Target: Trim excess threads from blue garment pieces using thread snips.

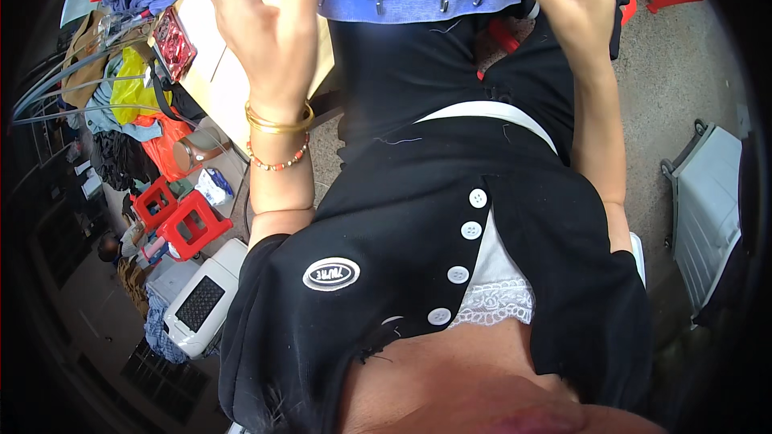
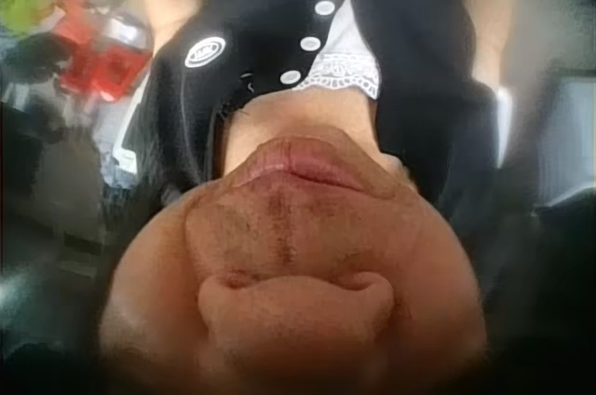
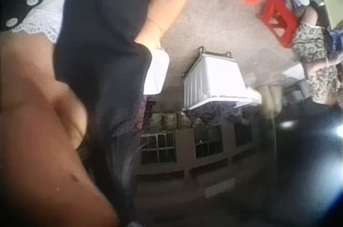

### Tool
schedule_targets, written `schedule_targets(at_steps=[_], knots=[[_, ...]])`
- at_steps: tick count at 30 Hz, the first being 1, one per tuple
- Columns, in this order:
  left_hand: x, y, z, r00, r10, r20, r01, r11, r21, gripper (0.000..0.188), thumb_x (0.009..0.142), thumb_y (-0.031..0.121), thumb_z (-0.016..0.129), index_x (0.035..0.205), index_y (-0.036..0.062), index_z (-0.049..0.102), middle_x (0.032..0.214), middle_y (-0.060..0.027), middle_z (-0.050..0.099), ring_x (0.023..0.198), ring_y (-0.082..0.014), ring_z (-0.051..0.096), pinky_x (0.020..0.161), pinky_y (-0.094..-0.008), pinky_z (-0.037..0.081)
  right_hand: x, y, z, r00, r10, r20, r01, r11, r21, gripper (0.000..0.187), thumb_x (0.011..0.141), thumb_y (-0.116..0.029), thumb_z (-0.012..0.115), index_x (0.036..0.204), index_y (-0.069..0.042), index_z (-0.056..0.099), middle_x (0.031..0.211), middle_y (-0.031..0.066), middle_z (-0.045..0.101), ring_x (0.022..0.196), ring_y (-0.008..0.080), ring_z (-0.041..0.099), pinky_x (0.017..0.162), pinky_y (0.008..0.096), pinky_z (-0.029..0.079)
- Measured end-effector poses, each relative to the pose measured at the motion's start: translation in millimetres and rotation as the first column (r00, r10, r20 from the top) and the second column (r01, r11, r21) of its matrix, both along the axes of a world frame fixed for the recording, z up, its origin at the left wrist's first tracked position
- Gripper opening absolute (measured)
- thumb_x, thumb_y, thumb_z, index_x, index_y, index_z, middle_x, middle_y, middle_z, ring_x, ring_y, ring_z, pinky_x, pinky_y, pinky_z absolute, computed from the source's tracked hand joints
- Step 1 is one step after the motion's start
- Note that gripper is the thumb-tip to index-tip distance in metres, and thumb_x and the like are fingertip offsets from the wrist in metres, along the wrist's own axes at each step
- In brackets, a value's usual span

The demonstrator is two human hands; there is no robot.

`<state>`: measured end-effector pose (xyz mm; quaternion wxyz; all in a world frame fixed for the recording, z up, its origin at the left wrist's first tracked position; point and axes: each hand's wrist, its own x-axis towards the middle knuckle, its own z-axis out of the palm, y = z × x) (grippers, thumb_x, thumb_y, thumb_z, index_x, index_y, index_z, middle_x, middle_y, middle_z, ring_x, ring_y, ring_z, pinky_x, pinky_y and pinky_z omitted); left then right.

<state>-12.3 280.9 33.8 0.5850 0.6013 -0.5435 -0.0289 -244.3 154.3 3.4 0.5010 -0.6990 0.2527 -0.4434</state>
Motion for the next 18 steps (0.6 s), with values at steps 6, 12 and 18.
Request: schedule_targets(at_steps=[6, 12, 18], knots=[[24.1, 4.7, -32.2, 0.938, -0.094, -0.333, 0.178, 0.956, 0.232, 0.022, 0.104, 0.018, 0.057, 0.117, 0.0019, 0.064, 0.1, 0.0007, 0.062, 0.092, -0.0055, 0.053, 0.084, -0.0215, 0.042, 19.3, -36.4, -10.3, 0.989, 0.14, -0.035, -0.12, 0.932, 0.341, 0.015, 0.092, -0.008, 0.069, 0.104, 0.001, 0.07, 0.082, -0.0016, 0.065, 0.072, 0.0058, 0.056, 0.066, 0.0205, 0.044], [25.2, 9.1, -35.4, 0.934, -0.113, -0.34, 0.165, 0.978, 0.127, 0.012, 0.103, 0.013, 0.057, 0.106, 0.0023, 0.062, 0.098, 0.0007, 0.061, 0.091, -0.0067, 0.055, 0.085, -0.0225, 0.045, 36.2, -50.8, 15.9, 0.982, 0.141, 0.125, -0.169, 0.951, 0.26, 0.013, 0.089, -0.013, 0.073, 0.096, -0.002, 0.071, 0.08, -0.0023, 0.064, 0.069, 0.0058, 0.055, 0.064, 0.0203, 0.042], [68.8, 35.1, -46.5, 0.956, 0.145, -0.254, -0.1, 0.978, 0.182, 0.015, 0.103, 0.015, 0.056, 0.098, 0.0021, 0.061, 0.09, -0.0017, 0.061, 0.087, -0.0085, 0.054, 0.082, -0.0244, 0.046, 68.3, -45.7, 71.3, 0.967, 0.235, 0.093, -0.236, 0.972, 0.001, 0.014, 0.089, -0.014, 0.074, 0.097, -0.003, 0.071, 0.085, -0.0014, 0.068, 0.076, 0.0059, 0.061, 0.07, 0.0188, 0.047]])
